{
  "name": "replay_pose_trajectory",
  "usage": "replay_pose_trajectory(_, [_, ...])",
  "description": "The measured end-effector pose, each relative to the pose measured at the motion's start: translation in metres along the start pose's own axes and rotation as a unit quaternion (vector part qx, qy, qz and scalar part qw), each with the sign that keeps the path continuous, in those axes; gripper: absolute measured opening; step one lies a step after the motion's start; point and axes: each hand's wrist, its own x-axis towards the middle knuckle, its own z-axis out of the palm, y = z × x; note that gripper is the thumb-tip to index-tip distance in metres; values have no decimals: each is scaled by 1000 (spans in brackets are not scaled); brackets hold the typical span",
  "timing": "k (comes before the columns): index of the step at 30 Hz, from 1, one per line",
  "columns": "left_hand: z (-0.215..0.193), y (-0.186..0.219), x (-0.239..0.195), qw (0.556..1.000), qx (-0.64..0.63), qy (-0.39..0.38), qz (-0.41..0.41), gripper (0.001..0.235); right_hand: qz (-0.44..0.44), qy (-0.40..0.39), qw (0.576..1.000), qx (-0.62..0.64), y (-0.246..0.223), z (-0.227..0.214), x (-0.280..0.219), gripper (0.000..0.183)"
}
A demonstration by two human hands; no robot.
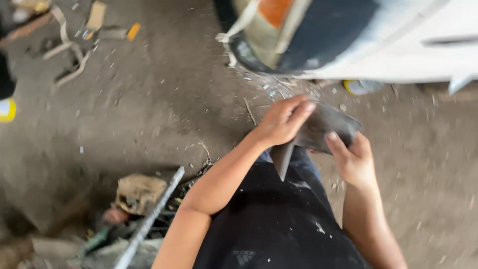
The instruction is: The person uses a pencil to mark a line on a white car panel, then uses a sanding block to smooth the surface. They later use two sanding blocks to sharpen the edge of a metal scraper tool.
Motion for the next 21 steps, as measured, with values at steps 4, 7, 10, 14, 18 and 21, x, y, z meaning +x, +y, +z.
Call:
replay_pose_trajectory(4, [14,-9,-29,999,32,-30,-15,35,-4,59,991,118,-8,0,-2,27])
replay_pose_trajectory(7, [25,-4,-27,998,46,-43,9,34,-36,99,981,165,-17,-23,0,24])
replay_pose_trajectory(10, [53,0,-23,997,64,-24,22,28,-55,113,979,163,-18,-63,-11,20])
replay_pose_trajectory(14, [87,4,-11,996,80,42,2,21,-78,78,993,40,10,-132,-29,13])
replay_pose_trajectory(18, [107,7,8,988,135,78,10,26,-67,76,995,1,24,-159,-50,19])
replay_pose_trajectory(21, [119,19,27,967,197,145,71,31,-21,88,996,7,47,-178,-58,24])
